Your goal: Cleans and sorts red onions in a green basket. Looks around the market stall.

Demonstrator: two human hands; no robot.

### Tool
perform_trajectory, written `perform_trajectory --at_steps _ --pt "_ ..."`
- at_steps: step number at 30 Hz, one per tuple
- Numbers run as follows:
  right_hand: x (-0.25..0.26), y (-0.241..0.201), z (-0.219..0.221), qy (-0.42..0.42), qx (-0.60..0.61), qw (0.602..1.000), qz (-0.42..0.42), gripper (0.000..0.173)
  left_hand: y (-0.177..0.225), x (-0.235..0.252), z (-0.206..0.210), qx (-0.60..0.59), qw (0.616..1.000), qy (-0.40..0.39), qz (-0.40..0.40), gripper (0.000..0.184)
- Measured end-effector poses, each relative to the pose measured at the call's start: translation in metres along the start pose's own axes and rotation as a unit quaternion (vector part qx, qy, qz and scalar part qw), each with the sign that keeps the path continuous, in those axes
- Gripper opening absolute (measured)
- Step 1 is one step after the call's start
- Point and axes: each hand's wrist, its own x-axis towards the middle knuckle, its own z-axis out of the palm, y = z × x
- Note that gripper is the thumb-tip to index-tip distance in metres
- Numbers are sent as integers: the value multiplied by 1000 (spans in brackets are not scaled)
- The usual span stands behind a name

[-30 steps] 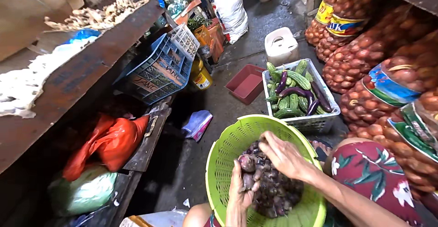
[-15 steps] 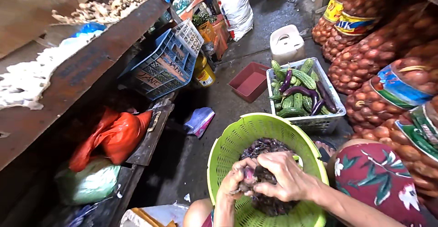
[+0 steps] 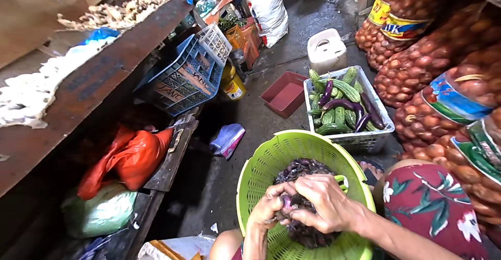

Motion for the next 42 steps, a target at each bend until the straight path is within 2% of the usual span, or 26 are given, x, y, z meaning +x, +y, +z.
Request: perform_trajectory --at_steps 4,9,14,16,18,20,22,24,26,28,30,32,33,35,37,40,42 --pt "-1 0 1 14 -16 1000 -10 58 1 1 -2 14 1000 -11 12 31" --pt "-3 2 4 24 -13 1000 -8 60 -4 2 3 -26 999 -5 27 34" --pt "-4 3 7 5 -15 1000 14 56 -16 -2 5 -100 993 44 52 37" --pt "-2 3 3 -18 73 992 105 56 -22 -3 8 -186 975 112 52 45" --pt "6 5 -8 -77 165 952 245 62 -24 -2 10 -249 934 252 55 54" --pt "15 13 -20 -145 193 912 333 62 -25 4 12 -247 862 440 43 59" --pt "17 19 -21 -189 207 882 378 60 -23 12 14 -225 794 565 10 60" --pt "17 22 -17 -219 220 868 387 53 -21 15 16 -212 763 611 2 56" --pt "15 19 -10 -242 199 872 376 50 -19 16 23 -203 759 618 16 53" --pt "16 10 -7 -280 135 881 356 54 -13 21 33 -190 757 624 36 50" --pt "16 3 -4 -298 85 886 344 66 -8 25 44 -175 756 626 78 48" --pt "16 -1 -4 -271 116 891 346 76 -6 30 57 -131 760 619 148 48" --pt "14 -5 -2 -223 149 899 345 73 -7 34 63 -85 757 621 181 48" --pt "5 -13 10 -82 213 919 321 59 -14 39 70 16 751 617 235 47" --pt "-1 -22 23 22 250 923 293 39 -25 40 69 80 741 608 273 45" --pt "-6 -23 35 115 229 933 252 16 -30 45 70 69 736 602 301 47" --pt "-6 -18 34 128 239 934 234 14 -24 46 73 -1 751 590 297 53"
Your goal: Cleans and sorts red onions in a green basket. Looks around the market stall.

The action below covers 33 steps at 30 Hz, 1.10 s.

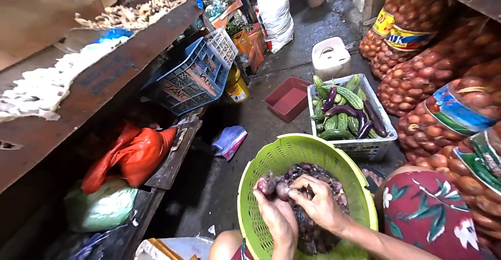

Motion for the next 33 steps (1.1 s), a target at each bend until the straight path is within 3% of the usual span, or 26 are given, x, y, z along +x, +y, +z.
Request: perform_trajectory --at_steps 2,5,8,10,11,13,14,17,21,26,30,33 --pt "6 3 -7 -33 29 999 -23 13 11 8 0 -86 992 19 -93 56" --pt "14 3 -19 -96 65 988 -101 10 19 32 -21 -224 953 46 -201 46" --pt "20 1 -30 -141 57 975 -165 8 19 49 -44 -190 944 24 -268 44" --pt "23 1 -36 -163 49 968 -186 8 20 50 -60 -90 940 -59 -324 24" --pt "26 2 -39 -176 43 964 -196 7 22 49 -68 -49 924 -143 -352 17" --pt "30 5 -44 -200 20 956 -213 6 26 52 -77 -11 862 -327 -388 40" --pt "31 6 -46 -210 3 953 -220 7 27 53 -78 -5 837 -376 -398 49" --pt "31 8 -46 -214 -49 944 -244 10 35 52 -70 60 818 -430 -379 43" --pt "30 11 -45 -193 -92 940 -265 16 41 49 -57 131 841 -398 -342 35" --pt "26 9 -36 -125 -73 943 -298 4 40 39 -54 73 869 -360 -332 30" --pt "23 6 -33 -146 -143 935 -290 5 38 36 -57 12 889 -313 -334 35" --pt "20 9 -31 -176 -122 939 -268 9 36 39 -59 -25 909 -276 -311 38"
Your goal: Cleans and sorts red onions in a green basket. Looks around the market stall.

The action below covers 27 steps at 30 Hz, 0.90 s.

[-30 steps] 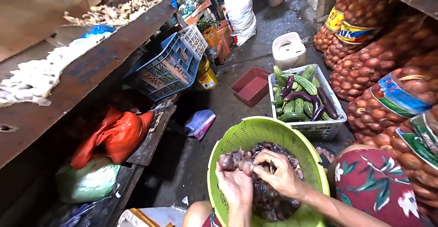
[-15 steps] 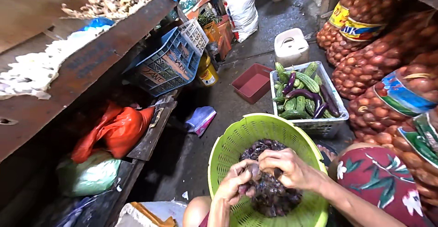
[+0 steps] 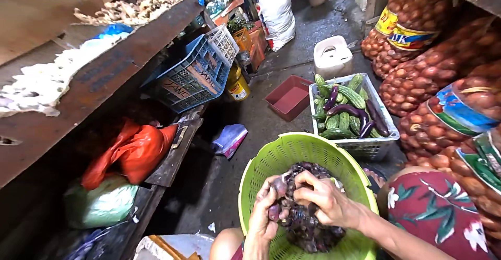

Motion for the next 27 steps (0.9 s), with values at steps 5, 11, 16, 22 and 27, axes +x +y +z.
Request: perform_trajectory --at_steps 5,11,16,22,27 --pt "-3 2 0 12 97 991 95 25 -12 3 -4 -89 995 4 44 43" --pt "2 -3 8 83 117 985 99 33 -36 3 18 -73 995 35 51 40" --pt "6 -3 0 101 189 974 78 9 -29 1 24 -29 998 60 22 40" --pt "5 0 2 96 140 984 59 7 -31 3 16 -60 998 29 -12 39" --pt "-5 2 9 21 72 996 54 8 -33 6 6 -140 986 85 -7 33"
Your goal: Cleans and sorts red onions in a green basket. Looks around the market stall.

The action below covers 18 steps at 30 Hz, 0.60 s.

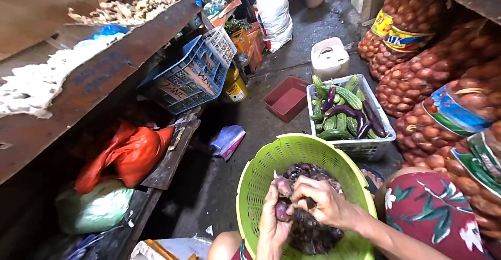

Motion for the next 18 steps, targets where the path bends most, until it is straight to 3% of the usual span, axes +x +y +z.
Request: perform_trajectory --at_steps 3,6,8,13,16,18 --pt "0 -2 -5 -58 37 997 35 10 5 0 -1 -21 1000 1 -10 39" --pt "4 -5 -5 23 38 996 74 37 6 -1 -4 -54 998 0 -21 37" --pt "8 -6 -6 55 -14 996 67 46 0 -4 -1 -79 997 5 -24 33" --pt "6 1 -5 40 -153 981 -108 21 -20 -6 6 -59 998 -8 -5 32" --pt "7 1 -5 93 -110 983 -110 16 -19 -6 6 25 996 -82 38 49" --pt "8 0 -6 122 -95 983 -101 14 -17 -7 10 47 992 -114 32 47"
